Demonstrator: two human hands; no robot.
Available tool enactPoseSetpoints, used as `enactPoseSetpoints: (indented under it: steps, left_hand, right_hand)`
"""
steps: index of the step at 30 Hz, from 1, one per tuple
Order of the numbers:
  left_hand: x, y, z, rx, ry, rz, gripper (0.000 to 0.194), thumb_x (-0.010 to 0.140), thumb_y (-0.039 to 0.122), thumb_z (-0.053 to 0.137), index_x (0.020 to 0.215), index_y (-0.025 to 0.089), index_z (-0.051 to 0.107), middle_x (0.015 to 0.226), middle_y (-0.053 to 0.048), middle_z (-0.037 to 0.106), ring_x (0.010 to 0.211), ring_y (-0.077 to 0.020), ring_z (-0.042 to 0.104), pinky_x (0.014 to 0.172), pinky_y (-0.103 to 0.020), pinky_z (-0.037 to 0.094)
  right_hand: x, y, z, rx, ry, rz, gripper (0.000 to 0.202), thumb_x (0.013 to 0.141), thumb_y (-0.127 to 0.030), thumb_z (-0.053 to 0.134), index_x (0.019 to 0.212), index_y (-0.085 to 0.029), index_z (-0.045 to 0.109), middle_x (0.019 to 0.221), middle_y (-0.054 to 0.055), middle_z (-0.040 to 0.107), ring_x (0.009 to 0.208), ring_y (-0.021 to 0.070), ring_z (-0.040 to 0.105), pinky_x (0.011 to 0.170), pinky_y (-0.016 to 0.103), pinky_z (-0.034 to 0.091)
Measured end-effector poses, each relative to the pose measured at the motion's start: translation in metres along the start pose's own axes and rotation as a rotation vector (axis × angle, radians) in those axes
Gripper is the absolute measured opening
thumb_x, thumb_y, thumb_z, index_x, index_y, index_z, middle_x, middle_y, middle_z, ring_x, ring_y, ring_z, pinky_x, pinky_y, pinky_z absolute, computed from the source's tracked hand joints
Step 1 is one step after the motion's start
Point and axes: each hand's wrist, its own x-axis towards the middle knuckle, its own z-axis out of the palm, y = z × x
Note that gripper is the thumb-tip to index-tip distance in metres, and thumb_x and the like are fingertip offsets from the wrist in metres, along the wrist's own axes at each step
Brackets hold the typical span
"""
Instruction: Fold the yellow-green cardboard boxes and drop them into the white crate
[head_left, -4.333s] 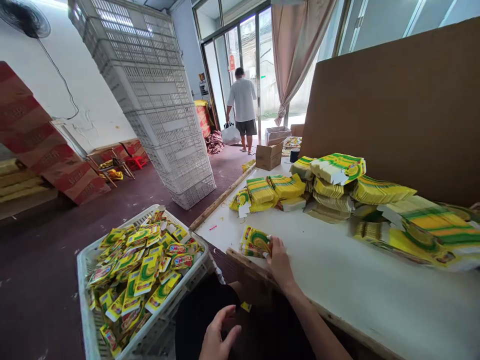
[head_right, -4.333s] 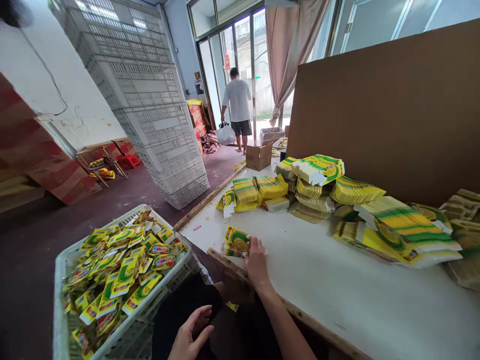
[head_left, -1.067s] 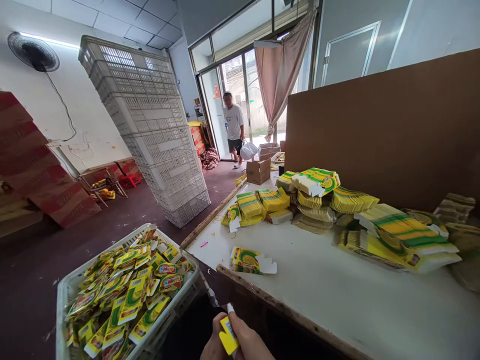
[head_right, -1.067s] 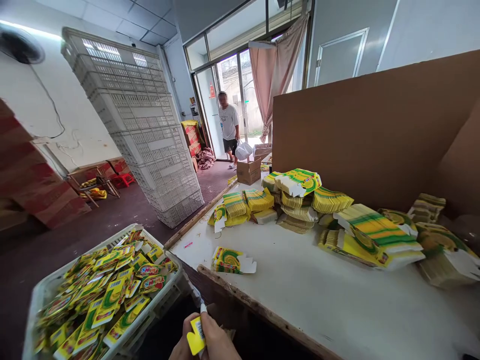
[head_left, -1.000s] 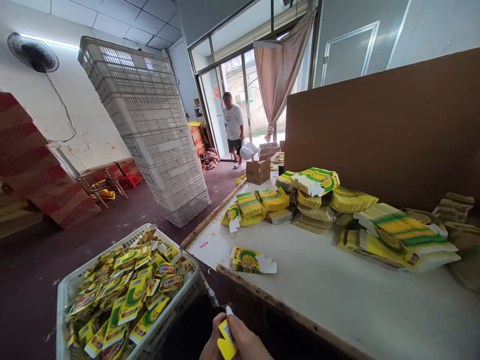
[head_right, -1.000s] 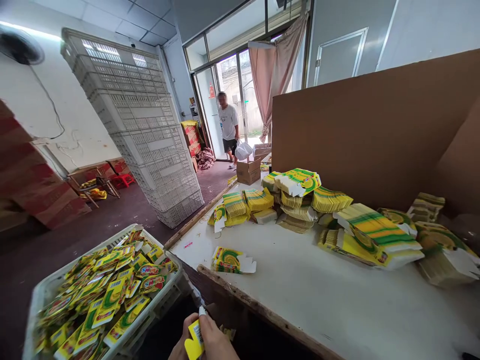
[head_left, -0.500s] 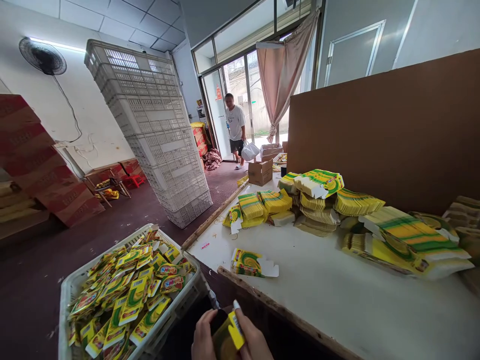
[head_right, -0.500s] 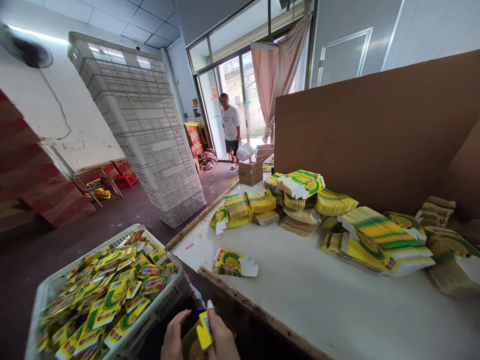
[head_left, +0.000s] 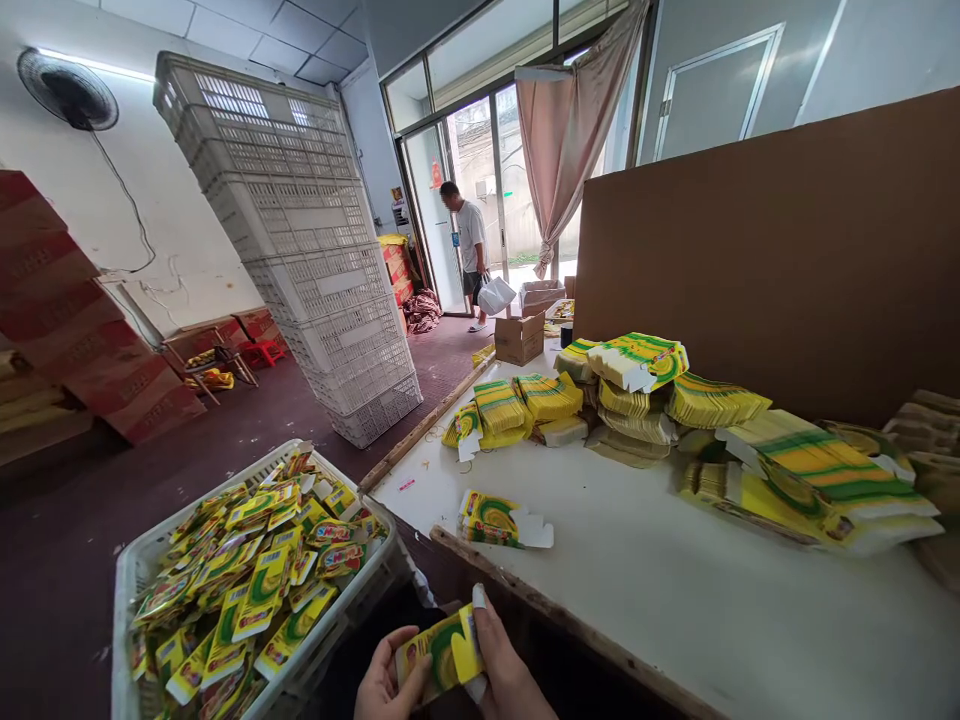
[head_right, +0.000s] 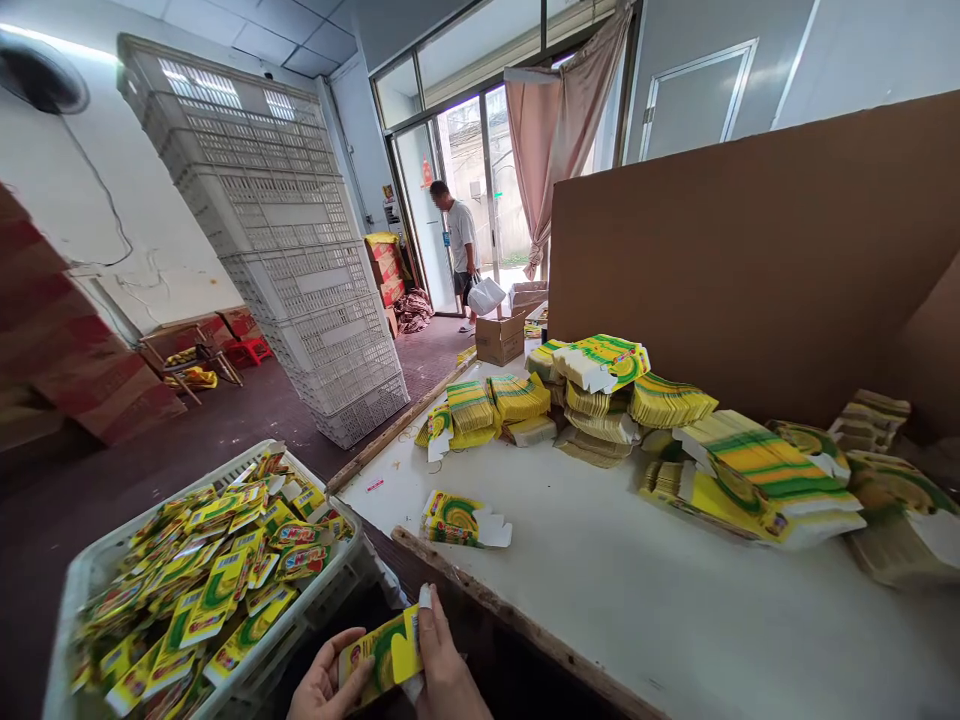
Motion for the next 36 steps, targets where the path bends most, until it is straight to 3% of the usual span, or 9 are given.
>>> enactPoseSetpoints:
  steps: [3, 11, 16, 23, 29, 33, 36]
  left_hand:
    - [-0.001, 0.003, -0.002, -0.022, 0.000, -0.037, 0.071, 0.036, 0.063, 0.085, 0.085, 0.016, 0.063, 0.078, -0.010, 0.071, 0.076, -0.0263, 0.069, 0.070, -0.035, 0.056]
    - [-0.004, 0.006, -0.002, -0.136, -0.083, -0.182, 0.069, 0.037, 0.053, 0.090, 0.087, 0.015, 0.063, 0.071, -0.005, 0.070, 0.067, -0.0231, 0.070, 0.061, -0.030, 0.055]
    - [-0.001, 0.008, -0.004, -0.161, -0.135, -0.228, 0.065, 0.041, 0.048, 0.091, 0.088, 0.014, 0.063, 0.071, -0.006, 0.071, 0.069, -0.0253, 0.070, 0.063, -0.032, 0.055]
    - [0.003, 0.003, -0.007, -0.209, -0.075, -0.292, 0.062, 0.035, 0.036, 0.094, 0.084, 0.013, 0.065, 0.072, -0.007, 0.072, 0.062, -0.0235, 0.069, 0.057, -0.031, 0.055]
    - [0.005, 0.004, -0.012, -0.213, -0.077, -0.305, 0.059, 0.033, 0.033, 0.094, 0.082, 0.014, 0.067, 0.067, -0.006, 0.072, 0.060, -0.0228, 0.068, 0.056, -0.031, 0.055]
    - [-0.001, 0.001, -0.003, -0.166, -0.054, -0.242, 0.062, 0.036, 0.043, 0.092, 0.085, 0.014, 0.066, 0.069, -0.007, 0.072, 0.059, -0.0230, 0.067, 0.053, -0.031, 0.053]
    - [-0.007, -0.002, 0.006, -0.128, 0.006, -0.125, 0.061, 0.040, 0.051, 0.088, 0.084, 0.015, 0.065, 0.068, -0.006, 0.070, 0.059, -0.0226, 0.066, 0.055, -0.031, 0.053]
  right_hand:
    - [0.001, -0.018, -0.007, -0.014, -0.015, 0.019, 0.069, 0.087, -0.011, 0.049, 0.151, -0.022, 0.026, 0.158, 0.014, 0.018, 0.138, 0.0267, 0.037, 0.109, 0.039, 0.037]
    - [0.003, -0.047, -0.027, -0.062, -0.046, 0.060, 0.034, 0.089, -0.018, 0.051, 0.121, -0.022, 0.062, 0.150, 0.016, 0.039, 0.134, 0.0258, 0.044, 0.108, 0.036, 0.038]
    - [0.004, -0.052, -0.029, -0.067, -0.044, 0.085, 0.028, 0.091, -0.019, 0.047, 0.114, -0.018, 0.064, 0.157, 0.019, 0.023, 0.139, 0.0265, 0.036, 0.109, 0.037, 0.036]
    - [0.009, -0.063, -0.038, -0.079, -0.149, 0.125, 0.020, 0.090, -0.024, 0.050, 0.100, -0.019, 0.066, 0.153, 0.019, 0.032, 0.136, 0.0233, 0.042, 0.106, 0.035, 0.039]
    - [0.008, -0.060, -0.045, -0.018, -0.204, 0.083, 0.022, 0.081, -0.020, 0.059, 0.101, -0.020, 0.066, 0.154, 0.017, 0.031, 0.136, 0.0269, 0.041, 0.107, 0.039, 0.037]
    - [0.007, -0.056, -0.041, 0.082, -0.093, 0.094, 0.024, 0.078, -0.016, 0.057, 0.100, -0.021, 0.066, 0.144, 0.015, 0.045, 0.127, 0.0253, 0.051, 0.103, 0.037, 0.042]
    - [0.009, -0.054, -0.033, 0.140, 0.033, 0.165, 0.040, 0.069, -0.006, 0.055, 0.105, -0.023, 0.064, 0.138, 0.012, 0.051, 0.124, 0.0244, 0.053, 0.103, 0.038, 0.042]
